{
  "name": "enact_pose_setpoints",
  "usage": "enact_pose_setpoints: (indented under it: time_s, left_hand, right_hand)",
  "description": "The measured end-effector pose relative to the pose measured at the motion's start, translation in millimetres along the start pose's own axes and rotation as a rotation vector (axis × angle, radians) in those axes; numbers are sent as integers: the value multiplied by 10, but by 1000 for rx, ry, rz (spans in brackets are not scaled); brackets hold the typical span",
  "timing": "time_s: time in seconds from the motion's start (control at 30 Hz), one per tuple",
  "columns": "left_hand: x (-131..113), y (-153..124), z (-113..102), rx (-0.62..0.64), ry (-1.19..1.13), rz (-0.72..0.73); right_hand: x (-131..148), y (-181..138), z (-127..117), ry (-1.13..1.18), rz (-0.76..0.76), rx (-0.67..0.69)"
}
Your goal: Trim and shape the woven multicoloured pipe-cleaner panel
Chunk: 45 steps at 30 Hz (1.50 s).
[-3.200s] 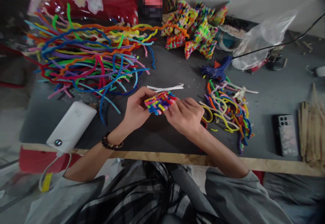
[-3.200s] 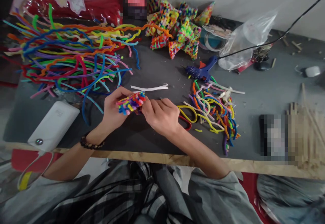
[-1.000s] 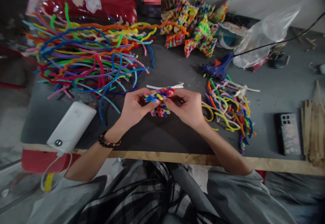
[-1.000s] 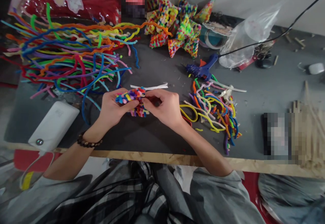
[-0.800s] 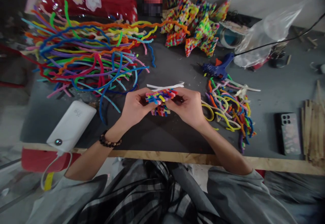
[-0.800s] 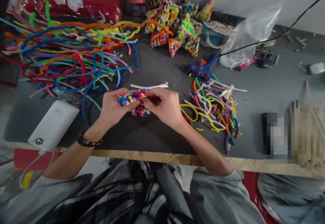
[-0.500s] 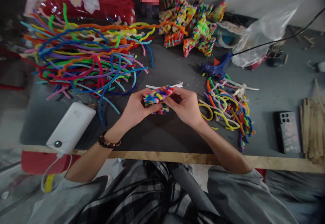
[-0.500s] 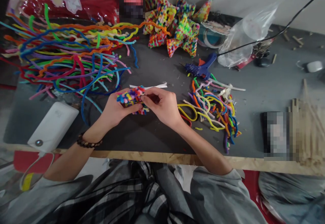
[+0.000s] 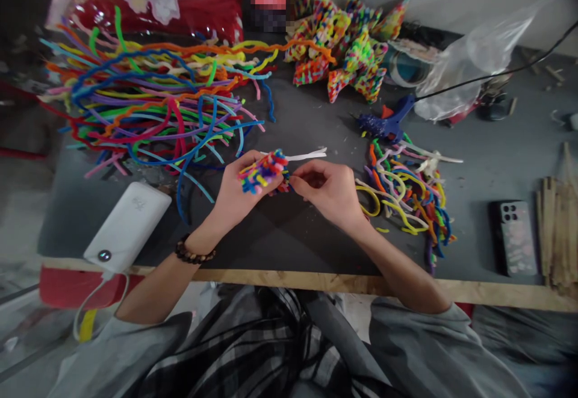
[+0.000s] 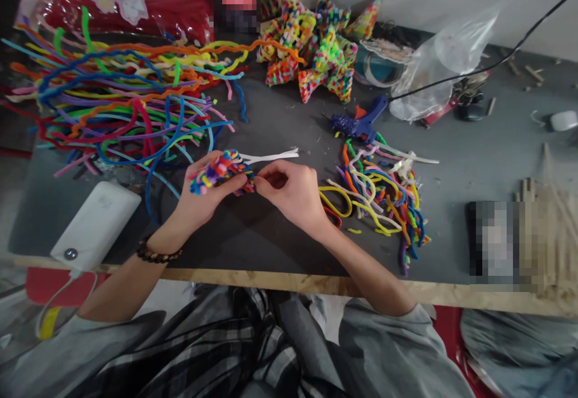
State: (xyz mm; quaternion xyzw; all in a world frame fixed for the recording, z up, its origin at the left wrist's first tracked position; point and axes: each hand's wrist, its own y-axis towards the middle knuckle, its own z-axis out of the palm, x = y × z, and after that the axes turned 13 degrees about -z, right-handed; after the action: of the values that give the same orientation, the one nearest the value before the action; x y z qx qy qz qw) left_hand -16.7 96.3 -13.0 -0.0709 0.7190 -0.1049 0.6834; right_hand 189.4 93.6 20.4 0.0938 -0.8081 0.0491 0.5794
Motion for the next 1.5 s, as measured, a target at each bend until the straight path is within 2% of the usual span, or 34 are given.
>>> enact_pose_setpoints:
  time_s: [0.13, 0.37, 0.6, 0.73, 0.83, 1.0, 1.1, 1.17, 1.33, 1.5]
  left_hand:
    - [-6, -16, 14, -18, -29, 30]
    - [13, 1, -29, 82, -19, 10]
    - [-83, -39, -2, 43, 28, 56]
    - [-68, -35, 23, -10, 15, 40]
    - [-17, -18, 32, -59, -15, -20]
    - [12, -15, 28, -1, -117, -164]
    - [11, -18, 15, 26, -112, -151]
    - [17, -14, 6, 38, -101, -118]
    - [-44, -14, 2, 84, -76, -95]
    - [-173, -37, 3, 90, 12, -65]
  right_hand:
    - [-58, -16, 12, 39, 14, 48]
    - [-55, -65, 44, 1, -42, 0]
    - [13, -157, 181, -38, -125, -138]
    - [3, -227, 278, -150, -235, -225]
    - [32, -243, 280, -141, -281, -225]
    - [43, -121, 120, 147, -113, -118]
    - [-19, -19, 44, 371, 16, -52]
    - [-56, 22, 26, 441, 74, -14]
    - [-86, 41, 12, 472, 132, 61]
    - [-109, 33, -6, 392, 53, 76]
